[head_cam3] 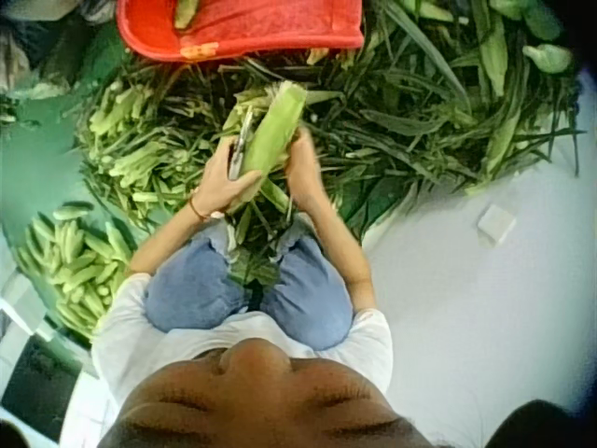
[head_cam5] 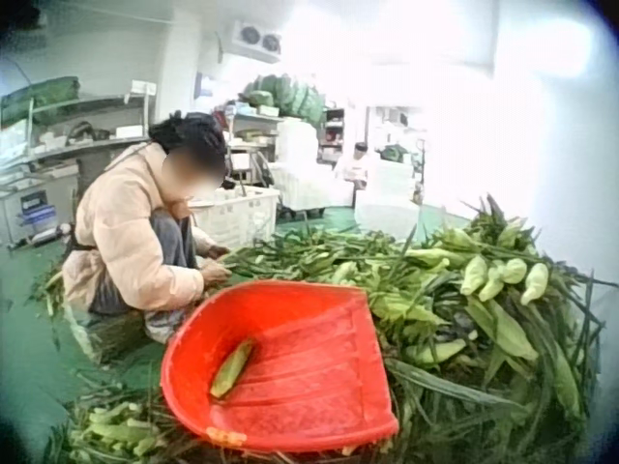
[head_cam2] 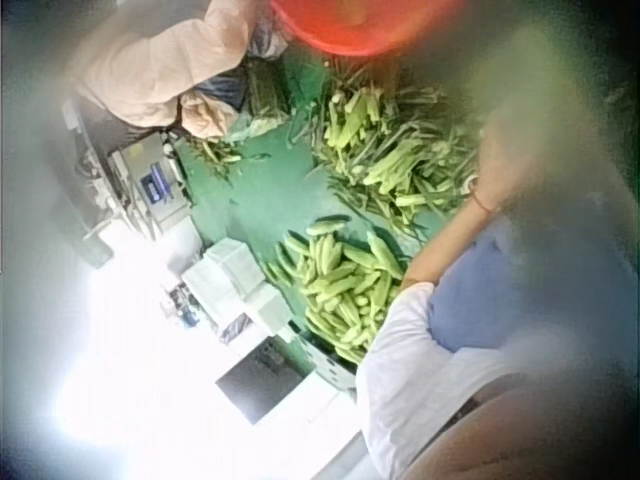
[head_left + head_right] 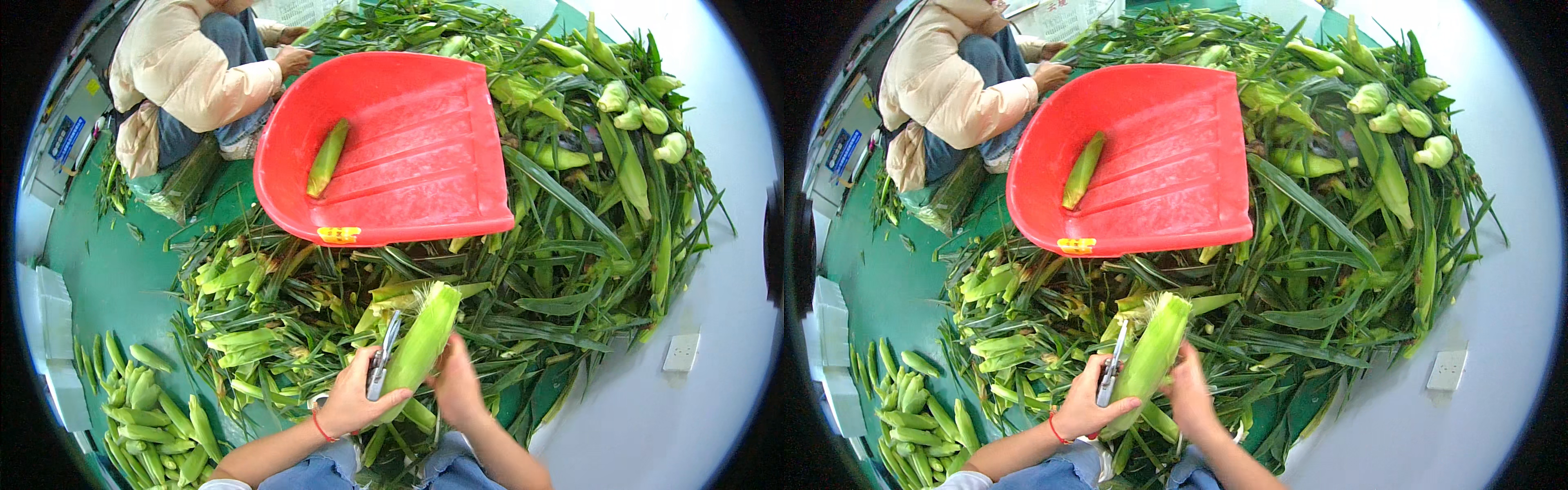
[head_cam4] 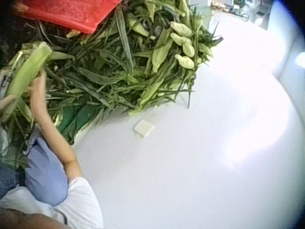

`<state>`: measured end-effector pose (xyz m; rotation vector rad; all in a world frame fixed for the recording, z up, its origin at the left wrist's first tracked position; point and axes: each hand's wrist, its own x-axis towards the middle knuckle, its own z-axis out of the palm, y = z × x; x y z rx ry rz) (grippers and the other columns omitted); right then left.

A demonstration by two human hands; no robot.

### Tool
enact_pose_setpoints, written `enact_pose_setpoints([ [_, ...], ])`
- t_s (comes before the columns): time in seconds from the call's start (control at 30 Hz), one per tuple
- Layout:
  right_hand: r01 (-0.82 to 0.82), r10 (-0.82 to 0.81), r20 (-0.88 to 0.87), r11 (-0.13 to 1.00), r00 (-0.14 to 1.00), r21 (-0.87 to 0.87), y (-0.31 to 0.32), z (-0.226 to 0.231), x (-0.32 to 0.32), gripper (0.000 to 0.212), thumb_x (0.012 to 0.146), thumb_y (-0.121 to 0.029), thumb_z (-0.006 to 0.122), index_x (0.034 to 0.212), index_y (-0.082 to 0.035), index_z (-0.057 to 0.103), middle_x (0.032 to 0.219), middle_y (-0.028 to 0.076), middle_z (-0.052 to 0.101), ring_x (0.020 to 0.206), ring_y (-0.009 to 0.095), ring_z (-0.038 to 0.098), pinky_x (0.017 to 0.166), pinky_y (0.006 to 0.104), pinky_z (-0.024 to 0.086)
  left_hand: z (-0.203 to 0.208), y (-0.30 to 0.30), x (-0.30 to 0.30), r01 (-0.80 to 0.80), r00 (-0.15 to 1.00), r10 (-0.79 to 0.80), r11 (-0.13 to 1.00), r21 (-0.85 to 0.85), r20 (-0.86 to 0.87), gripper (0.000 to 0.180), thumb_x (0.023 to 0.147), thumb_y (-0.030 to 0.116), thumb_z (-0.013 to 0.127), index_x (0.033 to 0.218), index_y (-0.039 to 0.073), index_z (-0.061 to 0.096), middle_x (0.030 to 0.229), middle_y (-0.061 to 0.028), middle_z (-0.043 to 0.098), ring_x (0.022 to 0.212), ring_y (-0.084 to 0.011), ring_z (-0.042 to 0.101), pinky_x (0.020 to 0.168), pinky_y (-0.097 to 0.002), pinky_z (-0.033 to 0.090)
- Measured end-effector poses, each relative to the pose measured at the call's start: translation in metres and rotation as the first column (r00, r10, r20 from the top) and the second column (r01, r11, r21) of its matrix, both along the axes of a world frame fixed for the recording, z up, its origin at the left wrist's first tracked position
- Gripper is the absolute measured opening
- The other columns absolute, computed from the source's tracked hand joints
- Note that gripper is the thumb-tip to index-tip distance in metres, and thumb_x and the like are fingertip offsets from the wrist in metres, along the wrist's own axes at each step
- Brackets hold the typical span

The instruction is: The person uses shears to trim the ends of corn cobs and peels back husks, placing the trimmed corn into a red scoop.

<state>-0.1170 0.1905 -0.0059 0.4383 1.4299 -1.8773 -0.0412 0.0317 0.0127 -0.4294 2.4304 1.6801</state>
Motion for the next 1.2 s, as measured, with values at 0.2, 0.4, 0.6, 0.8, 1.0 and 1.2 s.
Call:
enact_pose_setpoints([
  [0.2,-0.097,0.083,-0.210,0.994,0.974,-0.059,-0.005,-0.006,0.030,0.043,0.098,-0.023,0.037,0.133,0.002,0.033,0.123,0.011,0.048,0.111,0.018,0.046,0.097,0.0302,0.037,-0.004,-0.011,0.006,0.132,0.985,-0.155,0.958,0.255,0.072,0.072,0.074,0.023,0.071,0.131,-0.002,0.035,0.114,-0.0172,0.052,0.104,-0.0249,0.054,0.091,-0.0345,0.043],
  [0.4,-0.264,0.290,-0.359,0.957,0.887,0.121,-0.005,-0.009,0.036,0.048,0.095,-0.023,0.040,0.135,0.003,0.032,0.122,0.014,0.048,0.111,0.019,0.047,0.098,0.0322,0.035,-0.015,-0.016,-0.004,0.153,0.982,-0.159,0.986,-0.069,-0.103,0.080,0.068,0.015,0.063,0.136,-0.007,0.026,0.122,-0.0234,0.046,0.117,-0.0336,0.048,0.100,-0.0363,0.038],
  [0.6,-0.336,0.339,-0.140,0.941,0.930,0.048,-0.006,-0.005,0.026,0.042,0.097,-0.019,0.038,0.135,0.000,0.036,0.119,0.010,0.052,0.105,0.014,0.049,0.092,0.0283,0.040,-0.011,-0.035,-0.016,0.099,0.993,-0.112,0.967,-0.234,-0.044,0.065,0.070,0.010,0.061,0.129,-0.005,0.037,0.119,-0.0254,0.050,0.108,-0.0385,0.054,0.094,-0.0399,0.044],
  [0.8,-0.523,0.512,0.285,0.851,0.810,-0.040,-0.006,0.026,0.026,0.046,0.098,-0.028,0.040,0.135,-0.001,0.039,0.117,0.009,0.056,0.098,0.016,0.057,0.085,0.0309,0.048,-0.057,-0.095,-0.018,-0.566,0.819,0.520,0.656,0.499,0.244,0.041,0.079,0.002,0.055,0.119,0.006,0.047,0.093,-0.0056,0.057,0.087,-0.0213,0.060,0.076,-0.0354,0.051],
  [1.0,-0.007,0.097,0.180,0.896,0.979,-0.443,0.006,0.096,-0.038,0.066,0.094,-0.057,0.030,0.131,-0.003,0.041,0.115,0.022,0.055,0.079,0.033,0.063,0.061,0.0465,0.057,-0.050,-0.116,0.019,-0.481,0.773,0.401,-0.134,0.867,0.491,0.041,0.086,0.025,0.055,0.121,0.003,0.052,0.112,-0.0227,0.058,0.105,-0.0380,0.056,0.097,-0.0494,0.043],
  [1.2,-0.261,0.265,-0.590,0.961,0.762,0.094,-0.013,0.132,-0.137,0.069,0.074,-0.033,0.064,0.132,-0.006,0.038,0.111,0.019,0.053,0.083,0.033,0.063,0.072,0.0496,0.054,-0.056,-0.078,0.046,-0.495,0.865,0.095,-0.005,0.869,0.493,0.051,0.089,0.016,0.053,0.137,0.011,0.037,0.121,-0.0181,0.055,0.120,-0.0362,0.049,0.102,-0.0508,0.038],
])
